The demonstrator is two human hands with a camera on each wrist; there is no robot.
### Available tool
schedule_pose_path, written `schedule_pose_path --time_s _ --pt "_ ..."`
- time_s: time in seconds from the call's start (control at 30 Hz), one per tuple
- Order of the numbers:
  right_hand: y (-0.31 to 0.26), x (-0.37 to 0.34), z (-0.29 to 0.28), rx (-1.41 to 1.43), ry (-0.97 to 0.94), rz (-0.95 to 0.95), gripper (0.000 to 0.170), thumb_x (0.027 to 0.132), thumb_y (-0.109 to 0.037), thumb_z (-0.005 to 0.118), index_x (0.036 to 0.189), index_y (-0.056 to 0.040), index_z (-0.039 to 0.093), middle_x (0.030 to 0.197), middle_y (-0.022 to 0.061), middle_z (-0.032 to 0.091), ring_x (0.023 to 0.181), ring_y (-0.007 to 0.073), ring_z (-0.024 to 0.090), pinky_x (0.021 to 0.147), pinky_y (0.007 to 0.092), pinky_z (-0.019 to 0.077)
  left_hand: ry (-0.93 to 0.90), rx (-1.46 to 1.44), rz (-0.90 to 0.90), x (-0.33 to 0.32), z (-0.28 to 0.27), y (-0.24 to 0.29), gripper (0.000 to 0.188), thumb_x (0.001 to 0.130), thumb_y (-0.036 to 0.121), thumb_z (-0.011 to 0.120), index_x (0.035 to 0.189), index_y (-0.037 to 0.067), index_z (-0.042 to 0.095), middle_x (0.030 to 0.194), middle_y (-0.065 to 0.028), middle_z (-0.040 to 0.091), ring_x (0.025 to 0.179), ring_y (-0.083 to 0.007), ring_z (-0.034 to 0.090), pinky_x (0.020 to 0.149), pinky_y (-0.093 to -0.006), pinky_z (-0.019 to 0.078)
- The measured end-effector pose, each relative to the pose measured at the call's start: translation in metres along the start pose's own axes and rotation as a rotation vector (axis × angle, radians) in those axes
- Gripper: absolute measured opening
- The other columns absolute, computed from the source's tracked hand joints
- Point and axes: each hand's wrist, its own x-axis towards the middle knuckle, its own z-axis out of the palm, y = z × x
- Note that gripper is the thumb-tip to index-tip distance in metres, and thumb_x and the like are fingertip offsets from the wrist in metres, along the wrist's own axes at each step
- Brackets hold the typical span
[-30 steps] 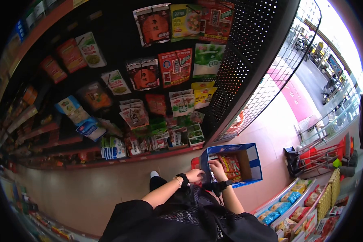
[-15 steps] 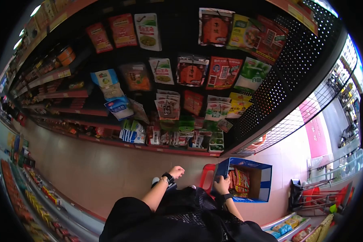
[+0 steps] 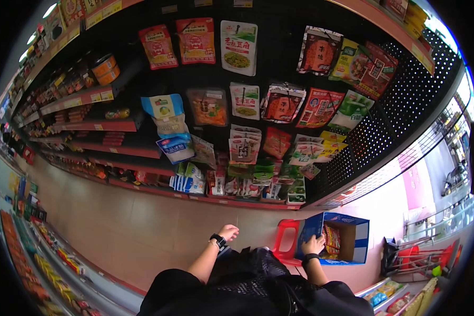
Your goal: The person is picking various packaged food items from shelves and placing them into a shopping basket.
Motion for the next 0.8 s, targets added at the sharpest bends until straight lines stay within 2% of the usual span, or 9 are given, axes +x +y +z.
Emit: schedule_pose_path --time_s 0.13,0.2,0.3,0.4,0.53,0.6,0.67,0.73,0.8 --pt "-0.006 0.002 -0.004 0.013 -0.073 0.114 0.037 0.059 -0.023 0.056 0.089 -0.0020 0.050 0.122 0.0206 0.024 0.116 0.0346 0.017 0.087 0.0454 0.0251 0.069 -0.109 -0.029 -0.012 -0.040 -0.009 0.019 0.078 0.025 0.046 0.089 0.011 0.052 0.084 -0.0003 0.055 0.067 -0.0083 0.050 0.058 -0.0246 0.0419" --pt "-0.013 0.001 -0.002 0.020 -0.104 0.219 0.041 0.060 -0.023 0.057 0.094 -0.0021 0.046 0.128 0.0211 0.011 0.119 0.0340 0.011 0.091 0.0481 0.0188 0.090 -0.160 -0.019 -0.013 -0.058 -0.015 0.017 0.078 0.025 0.046 0.088 0.012 0.052 0.083 -0.0005 0.056 0.066 -0.0085 0.051 0.058 -0.0249 0.0420" --pt "-0.036 -0.010 -0.006 0.057 -0.007 0.336 0.044 0.060 -0.020 0.059 0.098 -0.0041 0.042 0.129 0.0212 0.004 0.120 0.0339 0.007 0.092 0.0517 0.0141 0.089 -0.202 -0.028 -0.018 -0.084 -0.025 0.017 0.078 0.024 0.046 0.087 0.012 0.052 0.083 -0.0013 0.056 0.067 -0.0096 0.052 0.059 -0.0254 0.0424" --pt "-0.049 -0.021 0.000 0.023 -0.008 0.336 0.042 0.063 -0.019 0.057 0.101 -0.0061 0.043 0.130 0.0204 0.002 0.121 0.0318 0.002 0.091 0.0527 0.0165 0.093 -0.226 -0.043 -0.024 -0.108 -0.035 0.016 0.077 0.023 0.047 0.087 0.011 0.052 0.082 -0.0014 0.056 0.066 -0.0098 0.052 0.056 -0.0249 0.0424" --pt "-0.058 -0.028 0.013 0.245 -0.282 0.416 0.035 0.064 -0.021 0.056 0.093 -0.0033 0.049 0.127 0.0232 0.013 0.115 0.0355 0.022 0.086 0.0419 0.0315 0.121 -0.283 -0.046 -0.027 -0.132 -0.042 0.014 0.077 0.022 0.048 0.086 0.011 0.052 0.080 -0.0015 0.056 0.063 -0.0097 0.053 0.053 -0.0246 0.0428" --pt "-0.064 -0.033 0.027 0.300 -0.418 0.484 0.027 0.065 -0.023 0.056 0.086 -0.0053 0.055 0.115 0.0223 0.037 0.100 0.0320 0.042 0.079 0.0385 0.0386 0.106 -0.284 -0.037 -0.027 -0.142 -0.046 0.015 0.077 0.022 0.048 0.087 0.011 0.052 0.080 -0.0019 0.056 0.063 -0.0100 0.053 0.053 -0.0249 0.0429" --pt "-0.031 -0.030 0.085 0.525 -0.685 0.205 0.027 0.068 -0.021 0.055 0.090 -0.0063 0.056 0.102 0.0134 0.050 0.082 0.0221 0.054 0.071 0.0363 0.0434 0.134 -0.324 -0.038 -0.027 -0.150 -0.045 0.015 0.077 0.021 0.047 0.088 0.012 0.051 0.080 -0.0022 0.056 0.063 -0.0102 0.053 0.053 -0.0249 0.0429" --pt "-0.043 -0.048 0.068 0.913 -0.942 0.350 0.022 0.071 -0.017 0.051 0.090 -0.0060 0.056 0.088 0.0079 0.057 0.075 0.0186 0.056 0.066 0.0336 0.0449 0.144 -0.330 -0.038 -0.024 -0.158 -0.042 0.016 0.077 0.021 0.046 0.089 0.011 0.051 0.081 -0.0023 0.056 0.064 -0.0103 0.053 0.053 -0.0250 0.0429" --pt "-0.047 -0.055 0.068 0.837 -1.118 0.168 0.019 0.074 -0.017 0.048 0.087 -0.0075 0.057 0.085 0.0061 0.057 0.074 0.0171 0.055 0.063 0.0308 0.0447 0.179 -0.339 -0.039 -0.021 -0.161 -0.037 0.016 0.077 0.021 0.046 0.088 0.012 0.051 0.082 -0.0022 0.056 0.065 -0.0104 0.053 0.054 -0.0250 0.0429"
